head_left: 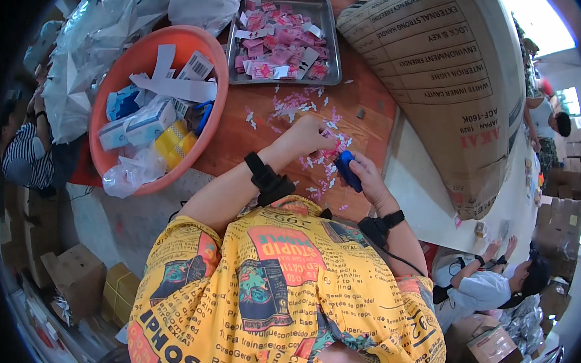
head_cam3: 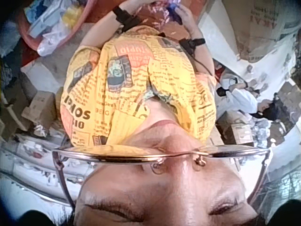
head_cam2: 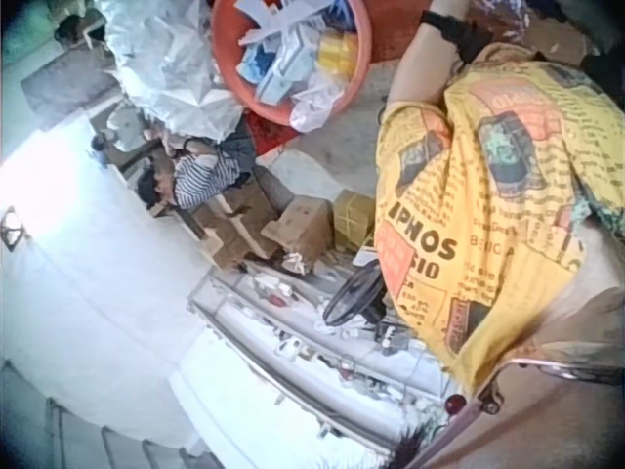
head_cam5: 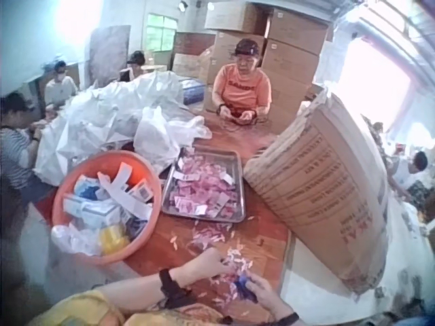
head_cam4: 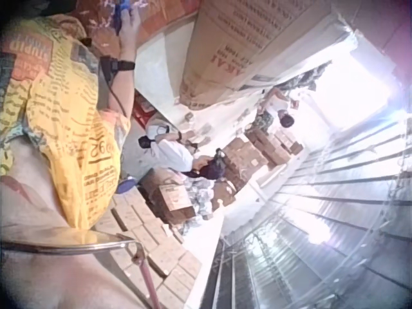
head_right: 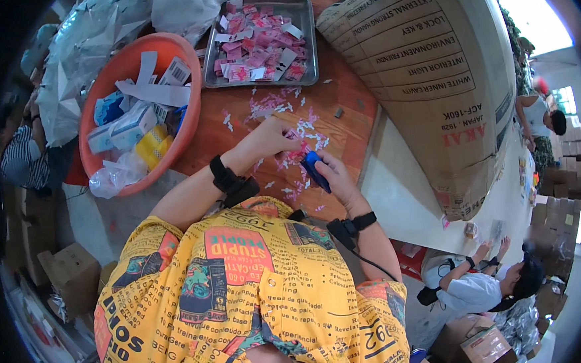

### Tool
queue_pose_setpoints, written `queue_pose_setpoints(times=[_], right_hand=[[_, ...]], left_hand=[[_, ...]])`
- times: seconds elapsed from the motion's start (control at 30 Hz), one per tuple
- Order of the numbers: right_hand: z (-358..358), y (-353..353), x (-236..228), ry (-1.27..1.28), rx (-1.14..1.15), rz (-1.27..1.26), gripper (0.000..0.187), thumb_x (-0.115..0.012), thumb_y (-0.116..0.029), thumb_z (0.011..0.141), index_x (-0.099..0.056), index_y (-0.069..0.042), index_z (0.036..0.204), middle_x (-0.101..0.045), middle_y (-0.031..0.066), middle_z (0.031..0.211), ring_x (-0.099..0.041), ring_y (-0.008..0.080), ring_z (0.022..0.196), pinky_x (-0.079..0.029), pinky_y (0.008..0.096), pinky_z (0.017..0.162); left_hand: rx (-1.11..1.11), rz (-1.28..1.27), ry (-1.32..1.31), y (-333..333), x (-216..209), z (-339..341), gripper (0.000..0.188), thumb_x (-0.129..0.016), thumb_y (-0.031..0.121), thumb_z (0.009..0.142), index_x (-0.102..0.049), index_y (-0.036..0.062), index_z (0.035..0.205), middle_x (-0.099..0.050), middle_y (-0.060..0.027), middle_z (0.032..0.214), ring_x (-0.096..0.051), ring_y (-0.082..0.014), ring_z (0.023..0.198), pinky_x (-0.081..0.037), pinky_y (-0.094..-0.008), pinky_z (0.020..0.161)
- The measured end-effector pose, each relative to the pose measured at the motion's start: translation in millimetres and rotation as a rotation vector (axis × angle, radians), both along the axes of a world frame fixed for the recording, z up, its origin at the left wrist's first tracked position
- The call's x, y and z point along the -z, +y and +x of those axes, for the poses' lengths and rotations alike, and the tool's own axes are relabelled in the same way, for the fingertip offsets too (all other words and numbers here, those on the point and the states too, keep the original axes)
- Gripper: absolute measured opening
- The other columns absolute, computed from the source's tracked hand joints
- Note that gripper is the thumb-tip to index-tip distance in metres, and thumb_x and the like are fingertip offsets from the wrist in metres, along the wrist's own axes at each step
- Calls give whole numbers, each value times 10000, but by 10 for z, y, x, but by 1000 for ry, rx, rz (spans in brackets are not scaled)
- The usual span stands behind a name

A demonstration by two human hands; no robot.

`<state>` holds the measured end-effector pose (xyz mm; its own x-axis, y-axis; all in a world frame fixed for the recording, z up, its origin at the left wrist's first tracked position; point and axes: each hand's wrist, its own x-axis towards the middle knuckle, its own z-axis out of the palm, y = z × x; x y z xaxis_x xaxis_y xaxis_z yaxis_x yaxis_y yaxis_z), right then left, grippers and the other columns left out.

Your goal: The person uses a blue handheld cutter to trim small pink paper strips into smaller pieces. They repeatedly pick up strips from a red basin, cut them, and place the resulting pieces into a metal tray. The workspace is cluttered with cardboard boxes and plastic bags.

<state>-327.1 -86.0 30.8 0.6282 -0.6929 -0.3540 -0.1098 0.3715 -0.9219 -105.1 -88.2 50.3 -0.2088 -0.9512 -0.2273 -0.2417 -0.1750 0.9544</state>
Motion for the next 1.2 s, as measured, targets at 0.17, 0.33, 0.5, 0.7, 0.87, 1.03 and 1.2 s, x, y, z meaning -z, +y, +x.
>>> queue_pose_setpoints(times=[0.17,0.33,0.5,0.7,0.87,1.03,1.2], right_hand=[[-19,12,29,8,14,20,404,-536,-281,874,-481,-34,1188,-578,22,897,-560,77,697,-454,190,572],[-4,-6,-16,7,-32,12,393,-536,-272,871,-485,-22,1170,-571,23,890,-558,85,708,-456,207,588],[18,16,-59,21,-27,-4,372,-535,-258,870,-496,-15,1149,-572,22,880,-546,84,686,-452,214,599],[7,16,-66,54,-46,-29,359,-532,-261,873,-506,-8,1126,-570,19,868,-542,80,683,-448,213,598],[-4,27,-73,79,-32,-66,335,-540,-255,875,-509,-17,1109,-572,25,856,-538,83,677,-450,217,594],[15,51,-88,88,-20,-148,255,-552,-176,876,-523,-28,1082,-553,0,830,-508,66,655,-433,215,582],[14,107,-84,76,-10,-194,205,-563,-157,870,-534,-37,1034,-541,-9,797,-501,58,645,-425,211,566]], left_hand=[[-11,-3,49,5,42,-22,248,-668,171,691,-582,-43,599,-546,-83,477,-555,-118,422,-427,-255,391],[-11,-41,-5,-3,77,-21,259,-674,185,672,-583,-51,618,-560,-95,500,-573,-134,434,-446,-263,409],[-2,-27,1,34,-39,-23,259,-675,189,689,-578,-45,637,-569,-87,530,-575,-129,447,-456,-258,413],[10,-23,14,62,-58,-24,262,-679,206,740,-574,-17,653,-568,-60,550,-551,-101,450,-444,-242,397],[12,-109,-79,42,55,-49,309,-721,282,721,-610,-7,737,-587,-67,609,-562,-101,525,-449,-237,461],[139,129,25,95,-96,-56,374,-766,283,685,-606,-30,813,-601,-55,653,-548,-95,553,-449,-241,504],[92,88,93,175,13,-116,318,-768,236,688,-613,-23,789,-605,-41,654,-539,-86,549,-440,-240,495]])
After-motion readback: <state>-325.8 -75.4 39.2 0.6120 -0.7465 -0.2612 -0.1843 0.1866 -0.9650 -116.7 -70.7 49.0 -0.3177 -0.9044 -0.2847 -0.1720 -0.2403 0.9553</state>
